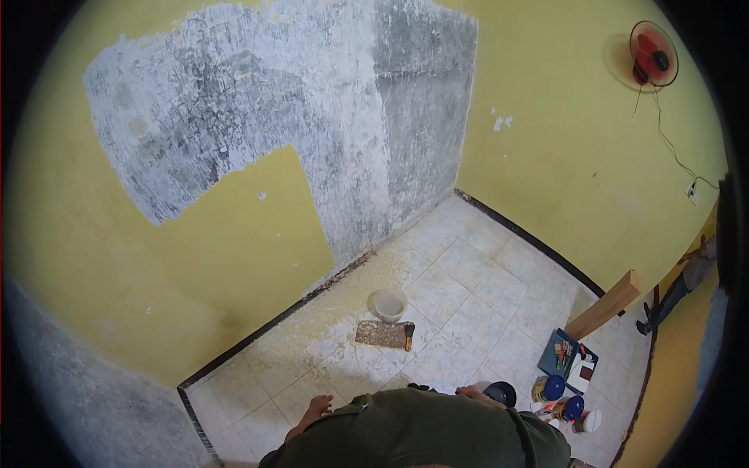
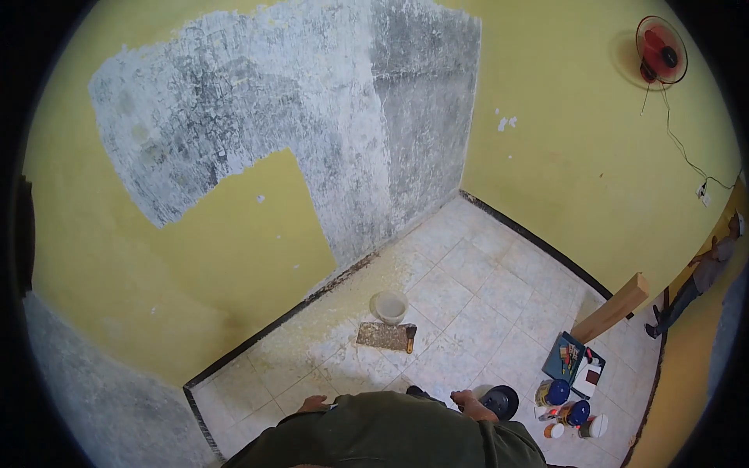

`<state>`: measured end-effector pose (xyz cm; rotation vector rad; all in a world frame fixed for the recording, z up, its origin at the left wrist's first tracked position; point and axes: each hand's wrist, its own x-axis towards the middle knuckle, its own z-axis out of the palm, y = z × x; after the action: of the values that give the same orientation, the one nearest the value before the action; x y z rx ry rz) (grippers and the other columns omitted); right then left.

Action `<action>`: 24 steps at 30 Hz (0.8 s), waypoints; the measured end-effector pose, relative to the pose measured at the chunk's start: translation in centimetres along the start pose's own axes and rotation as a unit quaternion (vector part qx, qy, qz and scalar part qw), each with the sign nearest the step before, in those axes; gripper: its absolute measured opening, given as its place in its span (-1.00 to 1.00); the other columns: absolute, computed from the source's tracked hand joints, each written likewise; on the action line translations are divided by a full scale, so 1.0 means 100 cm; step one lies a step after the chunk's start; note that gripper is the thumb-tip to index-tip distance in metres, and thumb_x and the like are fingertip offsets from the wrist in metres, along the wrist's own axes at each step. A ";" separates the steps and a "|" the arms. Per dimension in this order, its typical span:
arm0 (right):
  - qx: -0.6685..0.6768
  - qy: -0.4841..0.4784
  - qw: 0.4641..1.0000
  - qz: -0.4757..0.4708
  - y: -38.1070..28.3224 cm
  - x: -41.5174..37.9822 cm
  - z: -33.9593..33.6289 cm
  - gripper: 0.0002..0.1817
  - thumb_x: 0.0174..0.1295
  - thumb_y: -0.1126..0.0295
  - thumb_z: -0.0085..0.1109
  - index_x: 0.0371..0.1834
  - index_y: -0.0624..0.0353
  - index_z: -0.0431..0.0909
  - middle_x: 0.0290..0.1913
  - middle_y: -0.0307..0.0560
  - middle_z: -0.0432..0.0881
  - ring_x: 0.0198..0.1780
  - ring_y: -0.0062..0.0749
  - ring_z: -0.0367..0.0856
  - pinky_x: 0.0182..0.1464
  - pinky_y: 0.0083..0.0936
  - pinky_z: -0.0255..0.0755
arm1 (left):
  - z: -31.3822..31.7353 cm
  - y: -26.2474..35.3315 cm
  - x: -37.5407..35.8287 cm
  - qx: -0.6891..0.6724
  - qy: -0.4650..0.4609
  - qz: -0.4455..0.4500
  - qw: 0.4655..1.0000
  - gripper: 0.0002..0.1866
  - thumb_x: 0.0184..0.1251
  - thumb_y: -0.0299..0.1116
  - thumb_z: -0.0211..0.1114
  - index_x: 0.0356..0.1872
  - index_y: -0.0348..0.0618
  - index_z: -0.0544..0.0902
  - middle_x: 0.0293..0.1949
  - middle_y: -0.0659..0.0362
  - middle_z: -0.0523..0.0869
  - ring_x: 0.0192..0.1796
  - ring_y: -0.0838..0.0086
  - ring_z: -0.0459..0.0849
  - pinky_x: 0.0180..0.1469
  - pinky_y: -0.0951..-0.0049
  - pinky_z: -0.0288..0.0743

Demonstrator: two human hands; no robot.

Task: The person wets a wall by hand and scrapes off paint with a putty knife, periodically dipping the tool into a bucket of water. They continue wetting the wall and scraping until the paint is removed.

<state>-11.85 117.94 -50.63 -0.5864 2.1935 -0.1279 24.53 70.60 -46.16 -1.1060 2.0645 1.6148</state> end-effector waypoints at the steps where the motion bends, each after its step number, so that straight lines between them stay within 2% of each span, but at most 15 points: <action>1: 0.006 -0.055 0.998 -0.042 -0.003 -0.016 -0.010 -0.50 0.34 0.06 -0.22 0.03 0.14 0.62 0.11 0.14 0.63 0.13 0.12 0.60 0.14 -0.12 0.49 | 0.002 -0.006 0.002 -0.002 -0.004 -0.005 1.000 -0.37 0.38 -0.16 0.27 0.34 -0.34 0.35 0.17 -0.04 0.56 0.11 0.19 0.63 0.03 0.13 0.60; 2: 0.013 -0.111 0.990 -0.084 -0.004 -0.025 -0.016 -0.53 0.35 0.09 -0.20 0.05 0.14 0.60 0.11 0.11 0.64 0.13 0.11 0.60 0.12 -0.10 0.50 | 0.006 -0.016 0.000 -0.004 -0.008 -0.011 1.000 -0.37 0.39 -0.16 0.27 0.34 -0.35 0.35 0.16 -0.04 0.57 0.11 0.19 0.63 0.05 0.14 0.59; 3: -0.042 -0.072 0.984 -0.158 0.011 -0.010 0.001 -0.57 0.37 0.17 -0.19 0.12 0.14 0.54 0.13 0.09 0.63 0.13 0.09 0.60 0.11 -0.08 0.52 | 0.009 -0.029 -0.007 -0.028 0.011 0.038 0.999 -0.41 0.35 -0.18 0.30 0.28 -0.32 0.41 0.09 -0.04 0.63 0.12 0.16 0.64 0.07 0.14 0.57; 4: -0.044 -0.071 0.984 -0.158 0.071 0.006 0.034 -0.57 0.37 0.17 -0.19 0.12 0.14 0.54 0.13 0.09 0.63 0.13 0.09 0.60 0.11 -0.08 0.52 | 0.008 -0.031 -0.008 -0.030 0.012 0.040 0.999 -0.41 0.35 -0.18 0.30 0.28 -0.32 0.41 0.09 -0.04 0.63 0.12 0.16 0.64 0.07 0.14 0.57; 5: -0.108 -0.067 0.980 -0.156 0.083 0.033 0.050 -0.58 0.38 0.19 -0.19 0.14 0.14 0.53 0.15 0.09 0.62 0.14 0.08 0.60 0.12 -0.09 0.52 | 0.006 -0.031 -0.010 0.194 -0.023 0.094 0.976 -0.44 0.31 -0.20 0.32 0.25 -0.27 0.44 0.06 -0.05 0.65 0.13 0.13 0.63 0.08 0.11 0.55; 6: -0.173 -0.063 0.971 -0.154 0.070 0.049 0.060 -0.58 0.38 0.20 -0.20 0.16 0.13 0.51 0.16 0.08 0.61 0.15 0.07 0.59 0.12 -0.10 0.53 | 0.004 -0.032 -0.011 0.408 -0.056 0.142 0.900 -0.47 0.27 -0.22 0.33 0.21 -0.22 0.48 0.03 -0.05 0.67 0.14 0.10 0.63 0.09 0.09 0.53; 7: -0.236 -0.059 0.958 -0.151 0.044 0.062 0.070 -0.58 0.39 0.22 -0.20 0.18 0.12 0.50 0.18 0.08 0.60 0.16 0.06 0.59 0.13 -0.10 0.53 | 0.003 -0.035 -0.012 0.406 -0.053 0.142 0.901 -0.47 0.27 -0.22 0.33 0.21 -0.22 0.48 0.03 -0.05 0.67 0.14 0.10 0.63 0.09 0.09 0.53; 12: -0.267 -0.059 0.944 -0.183 0.038 0.066 0.067 -0.61 0.36 0.20 -0.16 0.10 0.09 0.56 0.09 0.13 0.64 0.10 0.07 0.62 0.08 -0.10 0.53 | 0.003 -0.055 -0.018 0.434 -0.033 0.138 0.890 -0.52 0.25 -0.21 0.31 0.17 -0.17 0.51 0.02 -0.06 0.69 0.13 0.07 0.63 0.08 0.08 0.52; 14: -0.274 -0.058 0.941 -0.190 0.007 0.030 0.040 -0.61 0.36 0.20 -0.15 0.08 0.09 0.57 0.06 0.15 0.65 0.08 0.07 0.63 0.07 -0.10 0.53 | 0.003 -0.060 -0.019 0.447 -0.026 0.138 0.884 -0.54 0.25 -0.21 0.30 0.15 -0.15 0.53 0.01 -0.06 0.69 0.13 0.06 0.63 0.08 0.08 0.52; 19: -0.108 -0.046 0.985 -0.128 -0.028 -0.022 -0.005 -0.61 0.32 0.18 -0.15 0.02 0.10 0.60 -0.01 0.16 0.68 0.03 0.09 0.65 0.05 -0.09 0.53 | -0.009 -0.058 -0.010 0.439 -0.036 0.137 0.887 -0.56 0.31 -0.13 0.23 0.15 -0.09 0.55 0.01 -0.04 0.69 0.11 0.08 0.64 0.09 0.09 0.52; 20: -0.109 -0.044 0.985 -0.129 -0.023 -0.014 0.002 -0.61 0.32 0.18 -0.15 0.02 0.10 0.60 -0.01 0.16 0.68 0.03 0.09 0.65 0.05 -0.09 0.53 | -0.012 -0.050 -0.016 0.427 -0.038 0.102 0.898 -0.55 0.32 -0.11 0.22 0.16 -0.08 0.55 0.02 -0.04 0.69 0.11 0.09 0.65 0.10 0.11 0.53; 22: 0.015 -0.061 0.996 -0.059 -0.013 0.004 0.016 -0.59 0.28 0.18 -0.15 0.01 0.11 0.60 0.01 0.14 0.68 0.03 0.11 0.65 0.07 -0.11 0.53 | -0.014 -0.039 -0.027 0.413 -0.036 0.068 0.907 -0.55 0.33 -0.09 0.20 0.17 -0.08 0.55 0.02 -0.03 0.69 0.10 0.10 0.65 0.10 0.13 0.53; 23: 0.015 -0.059 0.996 -0.061 -0.011 0.006 0.016 -0.59 0.28 0.18 -0.15 0.01 0.11 0.60 0.01 0.14 0.68 0.03 0.11 0.65 0.07 -0.11 0.53 | -0.012 -0.039 -0.030 0.282 -0.012 0.030 0.959 -0.54 0.33 -0.10 0.20 0.18 -0.05 0.54 0.04 -0.02 0.69 0.11 0.10 0.65 0.11 0.14 0.53; 24: -0.042 -0.050 0.991 -0.113 -0.017 -0.006 0.009 -0.57 0.27 0.16 -0.16 0.03 0.09 0.60 0.03 0.14 0.67 0.05 0.12 0.64 0.09 -0.12 0.52 | -0.009 -0.042 -0.031 0.145 0.010 -0.007 0.989 -0.54 0.34 -0.10 0.20 0.20 -0.03 0.54 0.05 -0.01 0.68 0.11 0.10 0.65 0.12 0.15 0.53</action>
<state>-10.24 116.83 -50.30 -0.8700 2.0379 -0.1233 29.76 70.62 -46.78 -1.0343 2.2099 1.2497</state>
